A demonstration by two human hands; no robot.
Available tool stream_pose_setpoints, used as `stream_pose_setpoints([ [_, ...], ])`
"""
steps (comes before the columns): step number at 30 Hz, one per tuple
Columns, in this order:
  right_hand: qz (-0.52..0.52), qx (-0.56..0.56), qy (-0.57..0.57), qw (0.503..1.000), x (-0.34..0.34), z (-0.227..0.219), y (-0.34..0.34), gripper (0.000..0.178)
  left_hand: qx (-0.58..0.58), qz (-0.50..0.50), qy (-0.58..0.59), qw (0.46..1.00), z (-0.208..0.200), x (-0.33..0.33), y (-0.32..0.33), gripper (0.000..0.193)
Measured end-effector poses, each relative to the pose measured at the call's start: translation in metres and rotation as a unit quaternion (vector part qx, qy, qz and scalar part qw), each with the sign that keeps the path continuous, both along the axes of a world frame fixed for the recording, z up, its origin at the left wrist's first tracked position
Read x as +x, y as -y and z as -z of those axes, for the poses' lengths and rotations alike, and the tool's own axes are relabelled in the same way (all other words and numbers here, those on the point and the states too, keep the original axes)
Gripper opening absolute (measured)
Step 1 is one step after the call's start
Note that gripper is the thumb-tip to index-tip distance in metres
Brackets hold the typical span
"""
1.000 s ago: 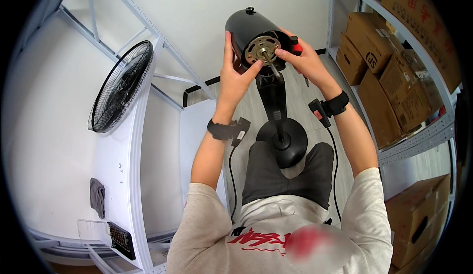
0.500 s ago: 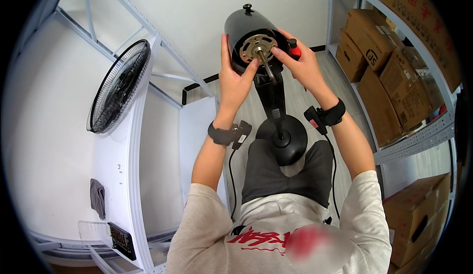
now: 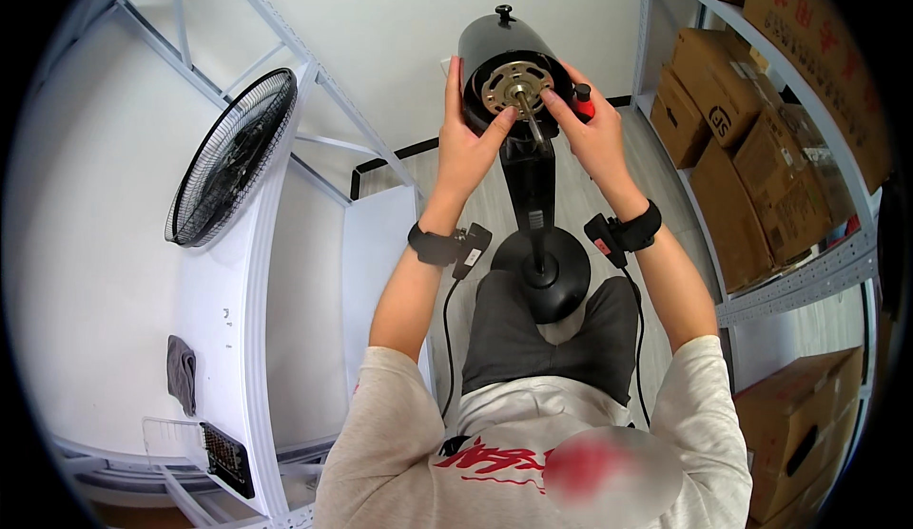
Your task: The person uses a screwdriver to tighten screws on a fan motor assembly mounted on a stand. They then attach the fan motor housing and the fan cage to the assembly, securing each part in place.
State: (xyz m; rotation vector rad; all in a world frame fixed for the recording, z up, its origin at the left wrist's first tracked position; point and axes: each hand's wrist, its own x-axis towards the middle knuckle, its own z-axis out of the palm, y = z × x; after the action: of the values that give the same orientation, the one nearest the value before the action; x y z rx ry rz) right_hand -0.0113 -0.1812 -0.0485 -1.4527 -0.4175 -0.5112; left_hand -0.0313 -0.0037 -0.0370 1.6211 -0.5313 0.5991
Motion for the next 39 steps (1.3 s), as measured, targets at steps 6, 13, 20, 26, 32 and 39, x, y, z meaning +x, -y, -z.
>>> stream_pose_setpoints([
  [6, -0.049, -0.028, -0.040, 0.998, -0.009, 0.010, 0.012, 0.058, -0.029, 0.033, -0.037, 0.998, 0.003, -0.011, -0.004, 0.097],
  [13, 0.018, 0.036, -0.018, 0.999, -0.008, 0.035, 0.023, 0.042, 0.061, -0.003, -0.108, 0.992, 0.022, -0.022, -0.024, 0.125],
  [20, 0.075, 0.002, 0.037, 0.996, -0.032, -0.004, 0.015, 0.032, 0.182, -0.108, -0.079, 0.974, 0.001, -0.049, -0.060, 0.108],
  [26, 0.075, -0.086, 0.151, 0.982, -0.035, -0.029, 0.007, 0.032, 0.364, -0.380, -0.042, 0.850, -0.052, -0.035, -0.149, 0.071],
  [32, 0.046, -0.059, 0.130, 0.989, -0.036, -0.032, 0.003, 0.029, 0.411, -0.576, -0.088, 0.701, -0.127, -0.011, -0.267, 0.043],
  [39, 0.045, -0.072, 0.148, 0.985, -0.038, -0.038, -0.006, 0.027, 0.450, -0.568, -0.259, 0.638, -0.122, 0.002, -0.402, 0.042],
])
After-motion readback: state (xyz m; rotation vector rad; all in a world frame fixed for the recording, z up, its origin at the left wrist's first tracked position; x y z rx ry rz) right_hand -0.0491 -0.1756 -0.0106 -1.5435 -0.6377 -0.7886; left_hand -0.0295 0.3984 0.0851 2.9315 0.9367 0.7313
